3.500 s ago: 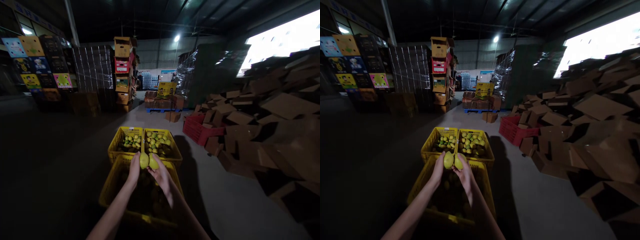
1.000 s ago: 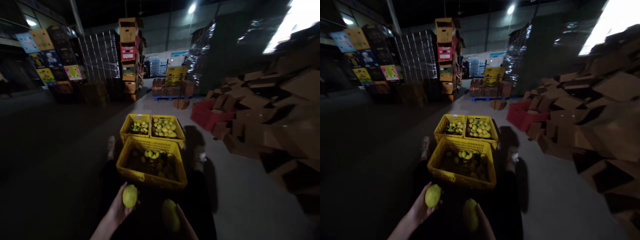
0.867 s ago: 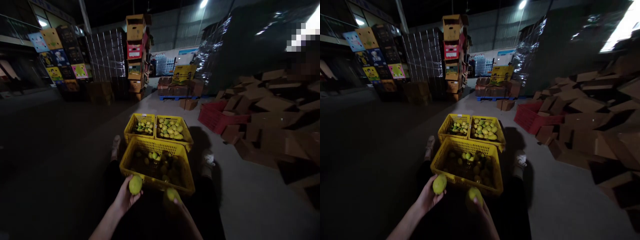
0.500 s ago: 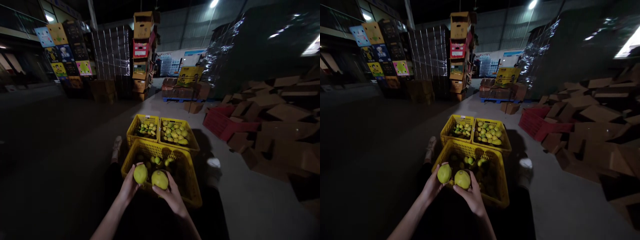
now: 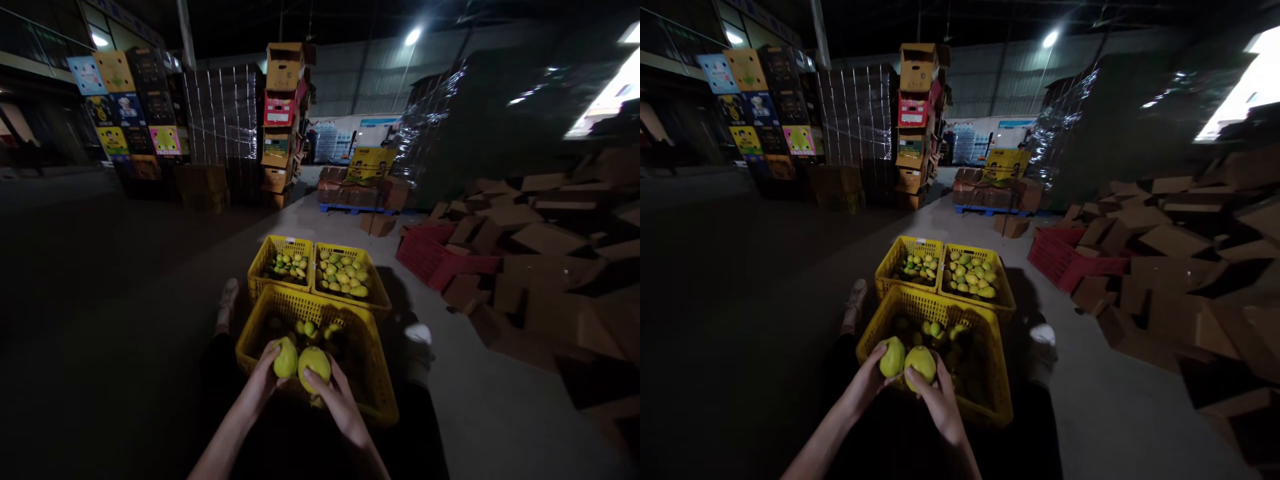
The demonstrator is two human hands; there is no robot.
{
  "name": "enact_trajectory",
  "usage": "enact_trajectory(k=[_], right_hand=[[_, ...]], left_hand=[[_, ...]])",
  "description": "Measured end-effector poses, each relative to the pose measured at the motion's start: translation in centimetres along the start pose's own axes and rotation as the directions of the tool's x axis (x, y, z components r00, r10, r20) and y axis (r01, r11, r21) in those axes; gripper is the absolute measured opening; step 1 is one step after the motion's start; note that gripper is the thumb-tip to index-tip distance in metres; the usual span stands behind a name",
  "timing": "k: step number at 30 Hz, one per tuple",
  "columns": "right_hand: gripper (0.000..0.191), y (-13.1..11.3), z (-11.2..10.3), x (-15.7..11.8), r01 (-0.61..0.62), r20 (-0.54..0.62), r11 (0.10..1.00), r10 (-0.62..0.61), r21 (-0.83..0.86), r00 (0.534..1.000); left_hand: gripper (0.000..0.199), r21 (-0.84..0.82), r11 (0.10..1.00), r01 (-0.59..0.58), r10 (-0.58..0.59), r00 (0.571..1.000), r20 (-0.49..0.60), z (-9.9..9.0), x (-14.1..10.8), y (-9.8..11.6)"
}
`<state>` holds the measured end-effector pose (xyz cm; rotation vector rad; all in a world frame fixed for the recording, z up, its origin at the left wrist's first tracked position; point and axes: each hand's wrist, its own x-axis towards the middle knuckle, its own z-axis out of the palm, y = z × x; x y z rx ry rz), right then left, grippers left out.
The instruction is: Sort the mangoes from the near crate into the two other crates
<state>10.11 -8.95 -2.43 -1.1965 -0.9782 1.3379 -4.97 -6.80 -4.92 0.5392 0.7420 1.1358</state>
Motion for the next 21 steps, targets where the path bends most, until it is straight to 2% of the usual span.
enact_trajectory(k=[2,5,8,11,17,21], right_hand=[[0.058,0.2,-0.2,0.0,-0.06,0.001,0.998,0.06,0.027,0.998],[0.059,0.3,-0.1,0.0,-0.126,0.096,0.99,0.12,0.059,0.988],[0.063,0.5,-0.1,0.1,-0.181,0.15,0.982,0.171,0.052,0.974],[0.062,1.0,-0.3,0.1,-0.232,0.151,0.97,0.22,0.074,0.964],[0.053,2.6,-1.1,0.4,-0.273,0.202,0.954,0.246,0.124,0.948],[0.047,3.6,-1.3,0.8,-0.242,0.17,0.951,0.21,0.193,0.963]], left_hand=[[0.047,0.139,0.99,-0.011,0.012,1.0,-0.01,-0.1,0.1,-0.1],[0.061,0.374,0.927,0.016,-0.007,1.0,-0.025,0.1,0.2,-0.2],[0.075,0.482,0.873,0.074,-0.057,0.997,-0.049,0.3,0.0,-0.1],[0.076,0.48,0.87,0.114,-0.096,0.993,-0.061,0.4,-0.3,0.1],[0.063,0.42,0.898,0.127,-0.117,0.992,-0.052,-0.3,0.0,-0.2],[0.055,0.365,0.929,0.054,-0.039,0.998,-0.048,-0.6,0.4,-0.9]])
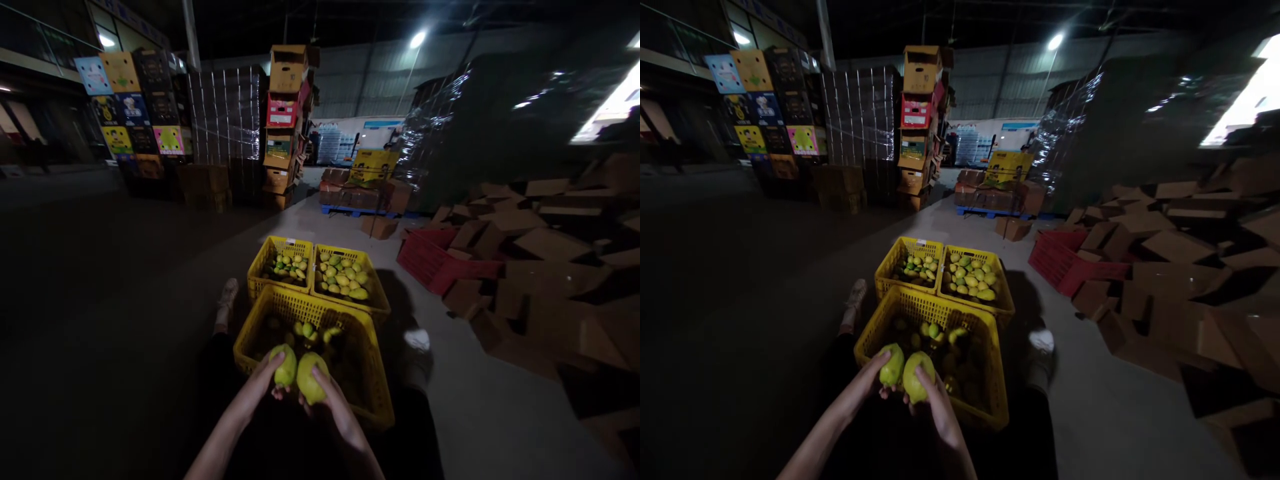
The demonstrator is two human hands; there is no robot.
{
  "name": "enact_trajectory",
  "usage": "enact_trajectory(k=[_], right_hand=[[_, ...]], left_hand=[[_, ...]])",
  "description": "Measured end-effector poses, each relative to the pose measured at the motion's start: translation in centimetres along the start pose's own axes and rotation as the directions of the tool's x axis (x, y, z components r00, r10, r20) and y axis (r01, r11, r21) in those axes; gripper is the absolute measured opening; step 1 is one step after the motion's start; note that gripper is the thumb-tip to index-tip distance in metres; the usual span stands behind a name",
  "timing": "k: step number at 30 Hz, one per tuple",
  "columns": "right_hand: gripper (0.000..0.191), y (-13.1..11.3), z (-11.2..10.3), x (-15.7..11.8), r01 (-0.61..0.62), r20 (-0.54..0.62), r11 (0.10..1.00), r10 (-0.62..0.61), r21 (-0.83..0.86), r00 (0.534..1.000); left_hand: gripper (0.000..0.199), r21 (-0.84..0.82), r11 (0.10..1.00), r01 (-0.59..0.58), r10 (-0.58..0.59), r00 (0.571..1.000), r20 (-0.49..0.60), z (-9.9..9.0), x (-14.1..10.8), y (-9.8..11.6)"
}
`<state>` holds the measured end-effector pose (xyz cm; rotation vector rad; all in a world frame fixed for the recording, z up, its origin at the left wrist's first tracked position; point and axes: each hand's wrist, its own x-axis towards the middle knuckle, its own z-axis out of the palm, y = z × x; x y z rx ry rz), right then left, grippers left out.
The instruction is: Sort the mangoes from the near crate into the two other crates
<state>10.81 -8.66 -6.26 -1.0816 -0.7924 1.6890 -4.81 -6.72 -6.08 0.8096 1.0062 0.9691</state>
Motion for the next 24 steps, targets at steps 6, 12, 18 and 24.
enact_trajectory(k=[6,12,18,24], right_hand=[[0.054,-0.8,0.3,-0.5,0.066,-0.054,0.998,-0.065,0.012,0.996],[0.058,-2.4,1.2,-2.1,0.143,-0.152,0.984,-0.158,-0.104,0.976],[0.056,-2.0,1.5,-3.2,0.245,-0.223,0.964,-0.262,-0.1,0.939],[0.047,-2.2,1.5,-4.3,0.344,-0.292,0.928,-0.371,-0.14,0.881]], left_hand=[[0.049,-0.143,0.986,-0.09,0.086,0.996,-0.035,0.6,-1.1,1.4],[0.064,-0.406,0.897,-0.176,0.142,0.983,-0.114,2.2,-1.5,1.7],[0.05,-0.265,0.897,-0.354,0.325,0.934,-0.145,4.0,-2.6,-0.6],[0.032,-0.07,0.953,-0.294,0.289,0.954,-0.076,2.2,-3.4,-1.7]])
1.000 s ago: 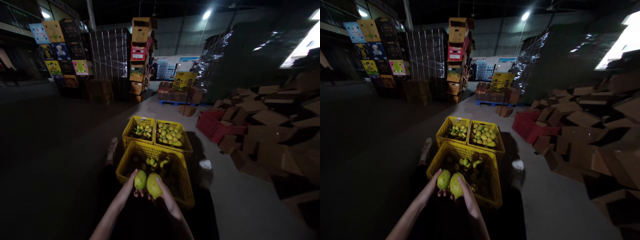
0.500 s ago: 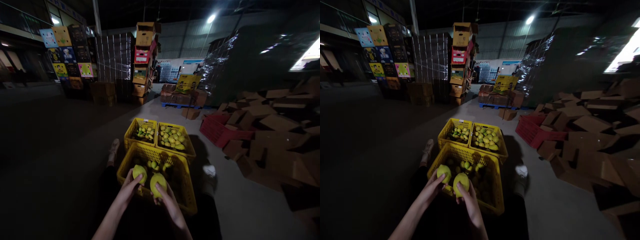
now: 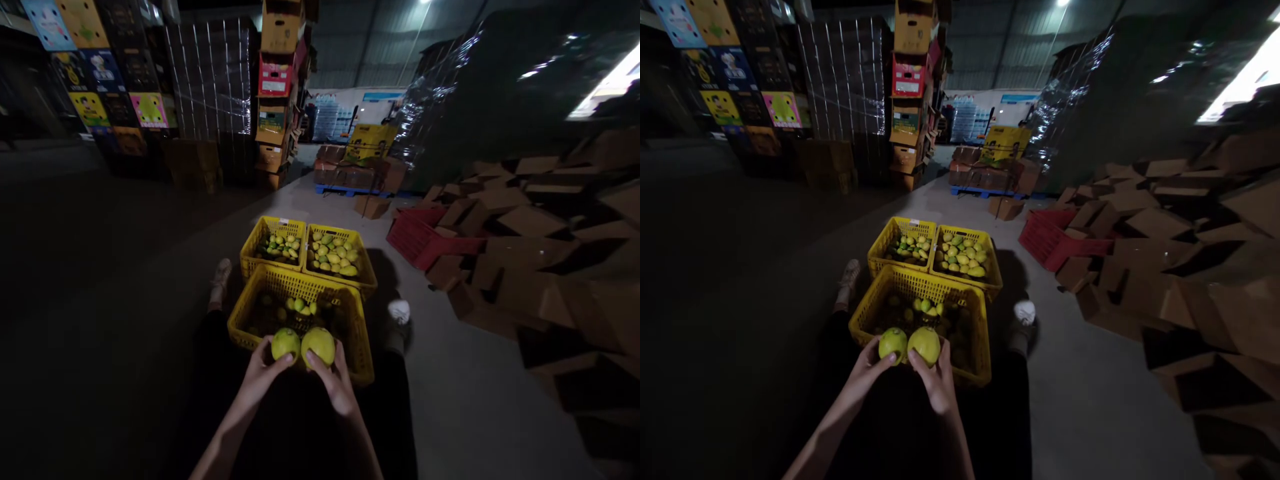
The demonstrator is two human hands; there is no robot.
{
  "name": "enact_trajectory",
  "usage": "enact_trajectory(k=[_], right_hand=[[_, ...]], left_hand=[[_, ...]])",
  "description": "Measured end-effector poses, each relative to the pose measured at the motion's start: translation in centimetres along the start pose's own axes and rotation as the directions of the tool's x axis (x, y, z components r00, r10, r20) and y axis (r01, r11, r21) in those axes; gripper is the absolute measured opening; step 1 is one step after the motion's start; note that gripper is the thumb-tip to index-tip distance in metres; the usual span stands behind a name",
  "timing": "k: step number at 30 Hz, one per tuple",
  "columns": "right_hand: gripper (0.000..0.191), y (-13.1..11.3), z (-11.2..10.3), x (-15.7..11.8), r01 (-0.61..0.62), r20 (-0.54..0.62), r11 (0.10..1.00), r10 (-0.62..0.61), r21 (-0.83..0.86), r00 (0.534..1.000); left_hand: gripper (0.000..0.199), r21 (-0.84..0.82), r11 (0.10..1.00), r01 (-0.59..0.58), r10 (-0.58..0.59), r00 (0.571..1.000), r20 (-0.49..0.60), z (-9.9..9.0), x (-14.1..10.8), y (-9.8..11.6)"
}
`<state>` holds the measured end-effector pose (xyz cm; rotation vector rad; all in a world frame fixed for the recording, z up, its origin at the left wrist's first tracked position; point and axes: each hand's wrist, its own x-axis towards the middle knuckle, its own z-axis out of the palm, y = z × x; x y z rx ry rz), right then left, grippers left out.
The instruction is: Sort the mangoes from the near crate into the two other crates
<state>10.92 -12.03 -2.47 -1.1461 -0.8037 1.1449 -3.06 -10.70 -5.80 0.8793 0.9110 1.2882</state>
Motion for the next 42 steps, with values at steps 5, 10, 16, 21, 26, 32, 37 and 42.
enact_trajectory(k=[5,10,16,21,26,32,37,42], right_hand=[[0.045,-0.3,0.5,-0.4,-0.039,0.087,0.997,0.033,0.062,0.996],[0.045,0.2,0.3,-0.3,-0.07,0.145,0.991,0.053,0.116,0.988],[0.038,1.3,-0.6,-0.1,-0.068,0.14,0.982,0.043,0.178,0.989],[0.035,1.8,-0.8,-0.4,-0.104,0.175,0.972,0.067,0.21,0.982],[0.044,1.9,-0.5,-1.1,-0.148,0.145,0.98,0.129,0.132,0.981],[0.045,2.1,-0.6,-1.8,-0.064,0.056,0.997,0.066,-0.036,0.996],[0.052,1.6,-1.4,-0.9,0.179,0.079,0.977,-0.17,-0.119,0.982],[0.057,0.8,-2.3,-0.4,0.183,0.165,0.974,-0.16,-0.133,0.973]], left_hand=[[0.038,-0.179,0.981,0.07,-0.069,0.998,0.011,-0.7,0.1,1.2],[0.041,-0.294,0.943,0.157,-0.144,0.987,0.067,-1.0,0.7,1.5],[0.047,-0.331,0.909,0.252,-0.237,0.968,0.087,-1.5,1.1,0.9],[0.048,-0.239,0.944,0.227,-0.216,0.974,0.069,-1.1,0.9,1.4],[0.049,-0.076,0.977,0.201,-0.198,0.979,0.053,-0.7,0.4,1.4],[0.065,0.164,0.976,0.144,-0.164,0.98,0.112,-1.3,0.1,1.8],[0.051,0.1,0.995,-0.026,0.001,0.969,0.247,-1.7,-0.5,2.9],[0.055,-0.015,1.0,0.024,-0.02,0.97,0.244,-1.5,-0.7,2.9]])
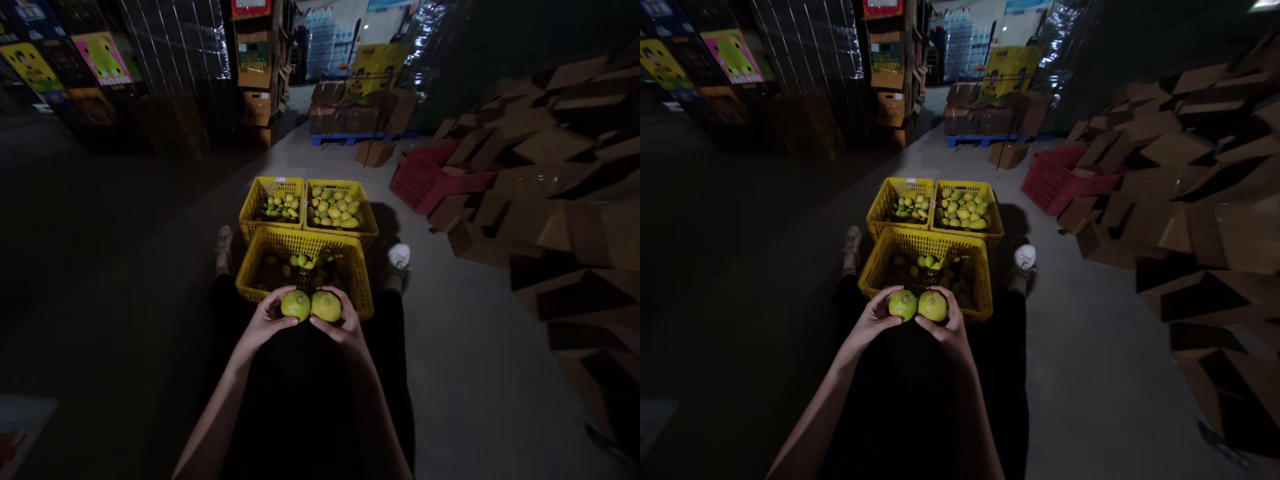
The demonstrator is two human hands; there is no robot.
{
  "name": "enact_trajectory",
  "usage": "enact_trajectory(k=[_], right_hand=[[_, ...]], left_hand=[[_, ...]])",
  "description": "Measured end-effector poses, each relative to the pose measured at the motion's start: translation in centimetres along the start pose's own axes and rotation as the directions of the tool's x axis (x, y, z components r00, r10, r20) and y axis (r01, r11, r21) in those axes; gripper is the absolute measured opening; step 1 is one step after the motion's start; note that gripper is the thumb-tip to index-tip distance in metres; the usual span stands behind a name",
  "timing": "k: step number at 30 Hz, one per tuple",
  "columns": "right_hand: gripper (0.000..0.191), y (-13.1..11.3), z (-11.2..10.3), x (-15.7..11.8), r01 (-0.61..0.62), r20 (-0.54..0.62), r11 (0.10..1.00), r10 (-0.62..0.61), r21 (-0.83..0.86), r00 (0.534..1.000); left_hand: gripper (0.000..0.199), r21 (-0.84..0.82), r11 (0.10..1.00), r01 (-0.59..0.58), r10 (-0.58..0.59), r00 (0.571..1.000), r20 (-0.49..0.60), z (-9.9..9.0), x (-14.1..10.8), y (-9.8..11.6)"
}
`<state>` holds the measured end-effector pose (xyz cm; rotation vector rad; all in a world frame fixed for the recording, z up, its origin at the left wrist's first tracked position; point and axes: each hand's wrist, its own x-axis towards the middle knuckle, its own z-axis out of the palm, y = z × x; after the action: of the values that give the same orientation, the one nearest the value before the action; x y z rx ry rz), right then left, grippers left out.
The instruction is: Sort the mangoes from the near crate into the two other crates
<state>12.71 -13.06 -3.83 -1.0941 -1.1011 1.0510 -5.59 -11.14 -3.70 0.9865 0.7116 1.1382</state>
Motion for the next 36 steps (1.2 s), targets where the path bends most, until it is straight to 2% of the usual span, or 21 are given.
enact_trajectory(k=[4,7,10,12,17,19,22,26,31,34,36], right_hand=[[0.053,0.5,0.1,-0.3,-0.059,-0.02,0.997,0.06,0.045,0.998],[0.046,1.4,1.2,-0.5,-0.173,-0.08,0.952,0.199,0.254,0.977],[0.049,2.4,2.5,-0.5,-0.318,-0.041,0.803,0.39,0.504,0.92],[0.047,2.8,3.1,-0.4,-0.371,0.002,0.704,0.465,0.605,0.885],[0.03,3.6,3.3,-0.2,-0.338,0.046,0.533,0.486,0.776,0.873],[0.023,3.9,3.2,0.0,-0.313,0.028,0.486,0.507,0.816,0.861],[0.018,4.3,3.3,0.3,-0.305,0.01,0.482,0.524,0.821,0.852],[0.016,4.9,3.7,0.7,-0.294,-0.009,0.496,0.521,0.817,0.854],[0.015,4.8,3.7,1.1,-0.3,0.003,0.456,0.546,0.838,0.838],[0.015,4.4,3.7,1.5,-0.289,-0.014,0.439,0.568,0.85,0.823],[0.014,4.4,3.5,1.8,-0.276,-0.03,0.457,0.557,0.845,0.83]], left_hand=[[0.047,-0.055,0.998,0.033,-0.035,0.999,-0.024,0.2,0.2,-0.3],[0.04,-0.254,0.958,0.134,-0.158,0.985,-0.076,0.6,0.6,-1.4],[0.044,-0.466,0.865,0.185,-0.275,0.952,-0.133,1.2,1.2,-2.9],[0.043,-0.567,0.803,0.18,-0.313,0.939,-0.145,1.5,1.4,-3.6],[0.019,-0.806,0.582,0.109,-0.427,0.884,-0.189,1.5,1.8,-3.9],[0.014,-0.843,0.535,0.057,-0.459,0.858,-0.233,1.4,2.1,-3.9],[0.014,-0.832,0.554,0.021,-0.456,0.844,-0.282,1.3,2.5,-4.1],[0.016,-0.793,0.609,0.023,-0.424,0.854,-0.301,1.1,2.6,-4.2],[0.019,-0.837,0.545,0.042,-0.407,0.886,-0.221,0.9,2.7,-4.0],[0.019,-0.842,0.537,0.047,-0.391,0.899,-0.199,0.9,3.2,-3.5],[0.018,-0.841,0.54,0.044,-0.387,0.9,-0.201,0.9,3.7,-3.3]])
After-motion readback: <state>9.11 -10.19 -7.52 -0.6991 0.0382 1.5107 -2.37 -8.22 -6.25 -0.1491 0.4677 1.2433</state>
